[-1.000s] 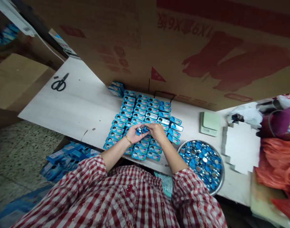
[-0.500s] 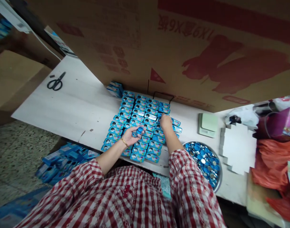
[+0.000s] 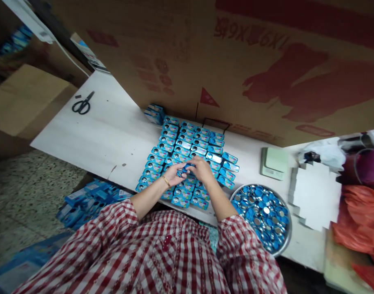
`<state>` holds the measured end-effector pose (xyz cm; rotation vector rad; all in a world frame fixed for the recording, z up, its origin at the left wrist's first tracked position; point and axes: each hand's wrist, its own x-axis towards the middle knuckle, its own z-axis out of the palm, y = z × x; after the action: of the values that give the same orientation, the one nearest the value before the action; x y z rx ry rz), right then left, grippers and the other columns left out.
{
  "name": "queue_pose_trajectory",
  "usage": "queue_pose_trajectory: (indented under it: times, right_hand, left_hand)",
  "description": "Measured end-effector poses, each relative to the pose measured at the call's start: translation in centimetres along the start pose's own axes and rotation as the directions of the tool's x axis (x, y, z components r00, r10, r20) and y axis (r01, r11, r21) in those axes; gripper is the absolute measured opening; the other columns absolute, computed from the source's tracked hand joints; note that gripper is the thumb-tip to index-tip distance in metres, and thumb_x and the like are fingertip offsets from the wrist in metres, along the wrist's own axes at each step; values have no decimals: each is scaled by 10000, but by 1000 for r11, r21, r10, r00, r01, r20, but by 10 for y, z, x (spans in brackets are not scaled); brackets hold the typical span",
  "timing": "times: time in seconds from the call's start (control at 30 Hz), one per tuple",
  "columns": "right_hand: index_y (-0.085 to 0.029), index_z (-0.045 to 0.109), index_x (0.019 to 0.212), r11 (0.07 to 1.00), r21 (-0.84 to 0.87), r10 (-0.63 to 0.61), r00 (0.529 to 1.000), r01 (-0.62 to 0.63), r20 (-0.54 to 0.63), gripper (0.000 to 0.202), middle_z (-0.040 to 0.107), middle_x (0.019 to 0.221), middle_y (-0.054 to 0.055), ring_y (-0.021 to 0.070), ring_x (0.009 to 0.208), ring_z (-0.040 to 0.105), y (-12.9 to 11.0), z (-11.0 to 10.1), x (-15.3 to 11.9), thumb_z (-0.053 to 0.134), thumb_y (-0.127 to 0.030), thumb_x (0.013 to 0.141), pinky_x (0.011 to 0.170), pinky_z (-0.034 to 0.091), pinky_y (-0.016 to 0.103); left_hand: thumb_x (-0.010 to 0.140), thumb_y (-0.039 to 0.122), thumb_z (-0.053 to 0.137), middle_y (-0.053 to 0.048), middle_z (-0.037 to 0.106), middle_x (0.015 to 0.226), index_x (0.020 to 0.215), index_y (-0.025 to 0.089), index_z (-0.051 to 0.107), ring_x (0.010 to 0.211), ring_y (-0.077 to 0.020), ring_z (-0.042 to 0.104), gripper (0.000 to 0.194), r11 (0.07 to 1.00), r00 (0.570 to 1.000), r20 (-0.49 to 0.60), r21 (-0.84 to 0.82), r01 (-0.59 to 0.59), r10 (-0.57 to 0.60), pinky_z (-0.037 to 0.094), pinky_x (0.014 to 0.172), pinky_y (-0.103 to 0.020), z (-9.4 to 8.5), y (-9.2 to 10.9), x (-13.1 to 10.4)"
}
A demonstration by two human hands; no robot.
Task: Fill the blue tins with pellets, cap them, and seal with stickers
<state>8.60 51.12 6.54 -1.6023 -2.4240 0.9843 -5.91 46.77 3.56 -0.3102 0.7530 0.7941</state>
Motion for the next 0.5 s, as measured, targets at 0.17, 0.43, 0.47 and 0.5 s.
queue_pose_trajectory:
  times: [0.17,0.43,0.47,0.5]
  right_hand:
    - [-179,637,828,937,256,273,956,-238,-110,147,640,766,22,150,701,604,14,1,-17,504,-229,792,678,474,277]
    - [-164,619,926,791,-313,538,841,-526,-54,194,661,929,100,222,914,606,48,-25,8,599,-204,737,771,448,294]
    - [-158,611,975,754,-374,577,816,-539,-13,246,655,969,122,234,934,605,46,-24,15,613,-221,737,770,450,302]
    - [-150,594,1029,720,-423,613,790,-550,16,312,644,1012,145,246,952,603,43,-23,21,628,-238,731,770,453,311]
  left_hand:
    - [788,109,510,-122,654,787,911,78,634,579,-97,592,177,999,999,36,39,33,-35,349,387,-140,0,-9,-5]
    - [763,98,524,-156,657,956,1034,79,607,808,-169,652,285,1000,1000,29,-29,-6,6,492,519,-181,-14,-2,-19]
    - [762,99,523,-156,657,965,1049,81,601,819,-172,653,298,999,999,42,-34,-5,6,495,524,-183,-15,-2,-19]
    - [762,99,519,-159,656,975,1060,79,595,830,-178,654,308,999,998,55,-39,-6,8,499,531,-187,-15,-2,-18]
